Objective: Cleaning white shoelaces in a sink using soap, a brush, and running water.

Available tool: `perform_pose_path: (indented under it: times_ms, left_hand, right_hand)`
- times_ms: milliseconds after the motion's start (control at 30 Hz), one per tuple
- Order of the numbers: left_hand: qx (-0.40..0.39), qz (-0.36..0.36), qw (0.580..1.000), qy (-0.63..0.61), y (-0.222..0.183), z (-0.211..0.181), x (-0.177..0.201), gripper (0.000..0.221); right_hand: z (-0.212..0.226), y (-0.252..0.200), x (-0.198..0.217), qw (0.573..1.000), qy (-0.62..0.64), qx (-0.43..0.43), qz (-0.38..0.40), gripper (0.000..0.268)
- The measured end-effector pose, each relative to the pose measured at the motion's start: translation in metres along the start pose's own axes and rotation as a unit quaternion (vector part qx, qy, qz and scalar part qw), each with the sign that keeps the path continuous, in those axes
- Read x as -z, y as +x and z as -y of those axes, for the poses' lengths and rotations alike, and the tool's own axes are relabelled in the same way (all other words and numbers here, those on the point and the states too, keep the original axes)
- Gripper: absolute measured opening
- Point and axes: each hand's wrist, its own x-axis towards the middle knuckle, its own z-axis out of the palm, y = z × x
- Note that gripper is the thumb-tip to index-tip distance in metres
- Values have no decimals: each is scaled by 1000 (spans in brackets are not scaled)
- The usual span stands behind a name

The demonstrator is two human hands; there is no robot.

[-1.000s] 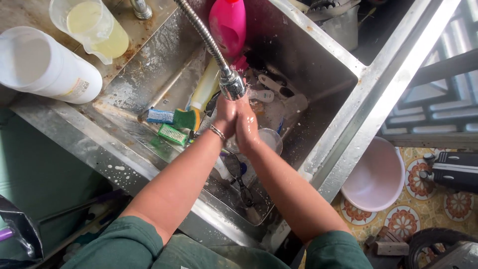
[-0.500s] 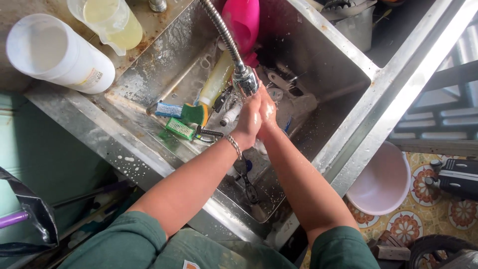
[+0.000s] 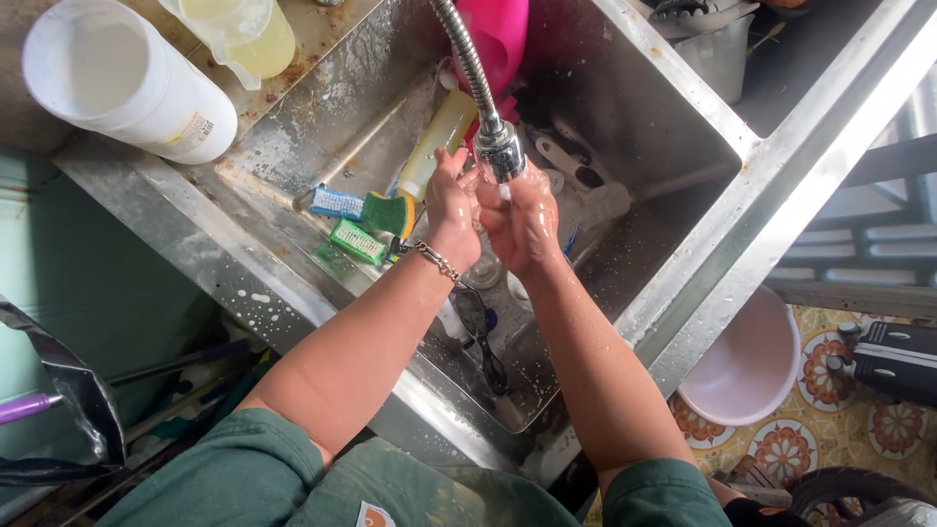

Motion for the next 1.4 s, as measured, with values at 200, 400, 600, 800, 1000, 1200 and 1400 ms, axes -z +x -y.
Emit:
perform_pose_path:
  times_ms: [200, 400, 600, 800, 1000, 1200, 1400]
  left_hand:
    - [19, 6, 1000, -2, 18, 38, 3, 79]
    - [34, 46, 998, -34, 73, 71, 8, 68]
    - [29, 54, 987, -150, 34, 42, -4, 85]
    - [91, 38, 990, -104, -18, -6, -21, 79]
    - [76, 8, 997, -32, -8, 9, -14, 66]
    - [68, 146, 977, -143, 18, 27, -8, 57]
    - [59, 209, 964, -154, -36, -8, -19, 78]
  right_hand:
    - [-22, 32, 13, 963, -134, -44, -229, 60]
    - [37, -26, -80, 967, 89, -31, -238, 51]
    - [9, 7, 25, 997, 62, -36, 0, 61]
    - [-34, 46, 67, 997, -24, -71, -17, 40]
    - [12, 16, -4, 981, -75, -76, -163, 50]
    - [27, 1, 33, 996, 39, -25, -80, 92]
    - [63, -36, 25, 992, 118, -10, -49, 93]
